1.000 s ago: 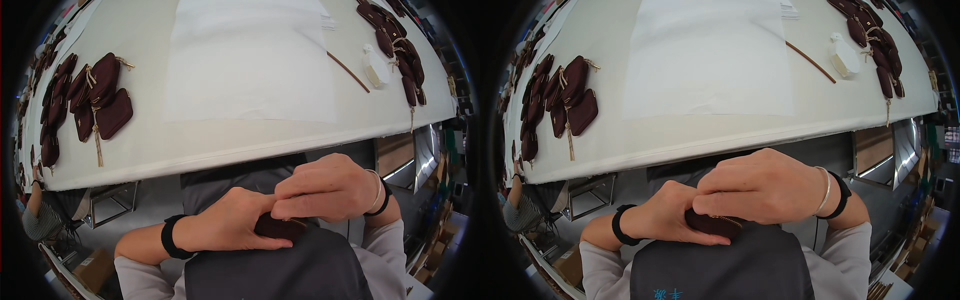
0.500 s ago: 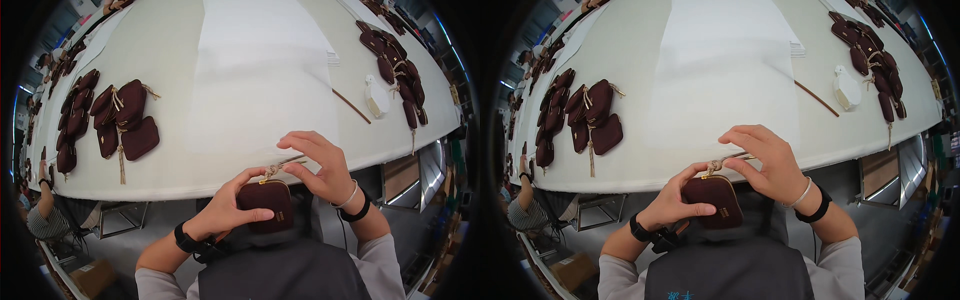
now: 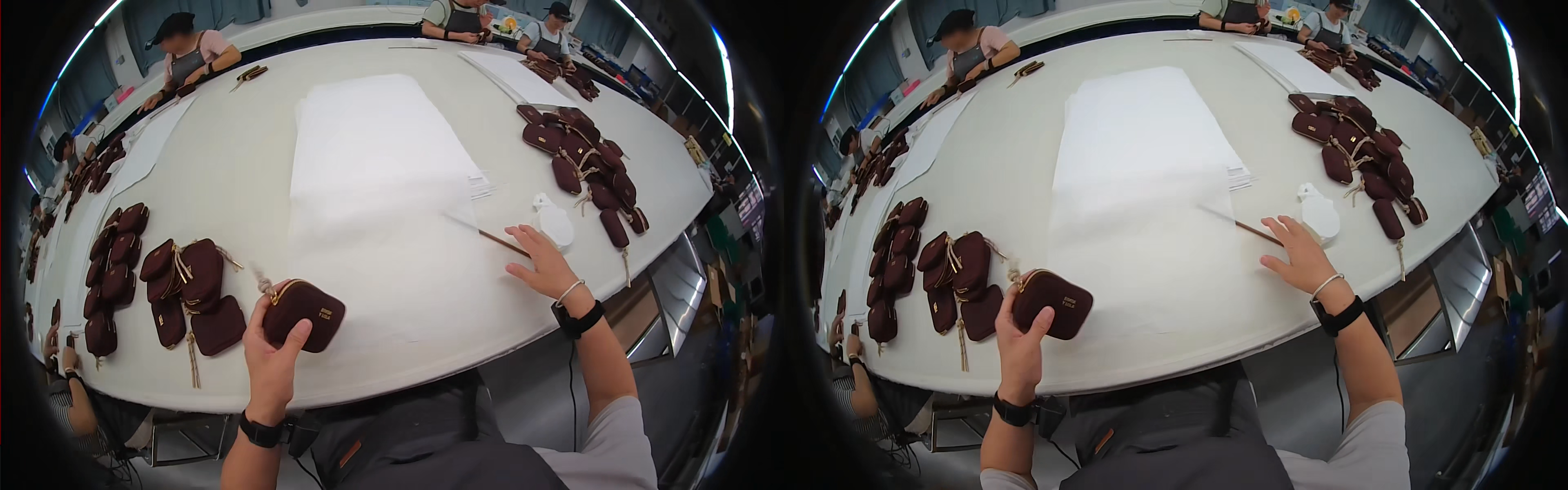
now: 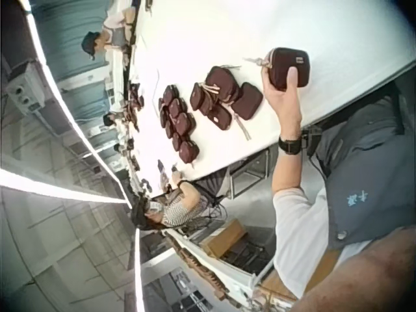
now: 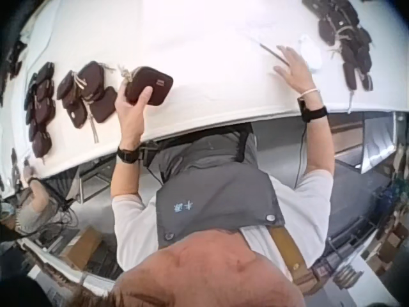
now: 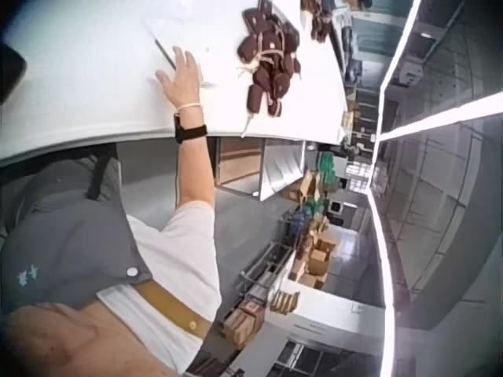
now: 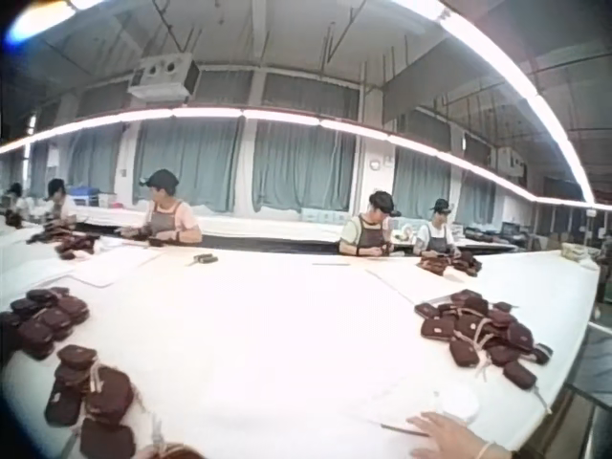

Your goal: The person takes a maroon pouch, opens the zipper, and stuffs a piece of white tissue paper inside. They then zip the pouch closed and place it on the table. This process is repeated for multiple pouches.

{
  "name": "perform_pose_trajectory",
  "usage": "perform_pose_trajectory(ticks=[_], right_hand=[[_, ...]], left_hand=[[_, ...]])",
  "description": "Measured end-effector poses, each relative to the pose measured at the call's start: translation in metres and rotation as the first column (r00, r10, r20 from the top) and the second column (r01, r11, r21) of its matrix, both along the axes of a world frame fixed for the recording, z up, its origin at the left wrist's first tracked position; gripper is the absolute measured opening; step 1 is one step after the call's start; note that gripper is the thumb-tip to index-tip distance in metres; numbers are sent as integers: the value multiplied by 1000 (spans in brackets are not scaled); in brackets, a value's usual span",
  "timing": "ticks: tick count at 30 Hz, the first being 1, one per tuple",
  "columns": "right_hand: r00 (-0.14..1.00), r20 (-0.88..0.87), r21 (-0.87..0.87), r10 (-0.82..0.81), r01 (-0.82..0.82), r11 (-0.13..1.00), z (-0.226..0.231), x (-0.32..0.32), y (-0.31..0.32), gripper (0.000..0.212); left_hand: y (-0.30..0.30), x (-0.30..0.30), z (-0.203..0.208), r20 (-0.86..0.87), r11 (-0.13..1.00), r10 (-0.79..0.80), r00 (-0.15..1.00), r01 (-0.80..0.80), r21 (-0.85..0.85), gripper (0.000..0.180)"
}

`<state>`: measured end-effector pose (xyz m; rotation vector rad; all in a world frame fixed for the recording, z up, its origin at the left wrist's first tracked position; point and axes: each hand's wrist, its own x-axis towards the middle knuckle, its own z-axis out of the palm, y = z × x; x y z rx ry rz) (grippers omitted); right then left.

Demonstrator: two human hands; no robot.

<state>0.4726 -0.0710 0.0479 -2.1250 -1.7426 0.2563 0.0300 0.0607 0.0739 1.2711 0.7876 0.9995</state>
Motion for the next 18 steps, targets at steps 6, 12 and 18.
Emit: perform_pose_trajectory(ticks=[6, 12, 18], right_hand=[[873, 373, -100, -315, 375, 922, -3, 35, 3, 71], [941, 204, 82, -269, 257, 963, -39, 108, -8, 77], [901, 251, -42, -354, 376, 926, -40, 115, 15, 79]], left_hand=[[-22, 10, -19, -718, 590, 124, 685, 530, 609, 76], [-3, -10, -16, -728, 651, 152, 668, 487, 582, 113], [-13, -26, -44, -579, 843, 51, 813, 276, 461, 86]])
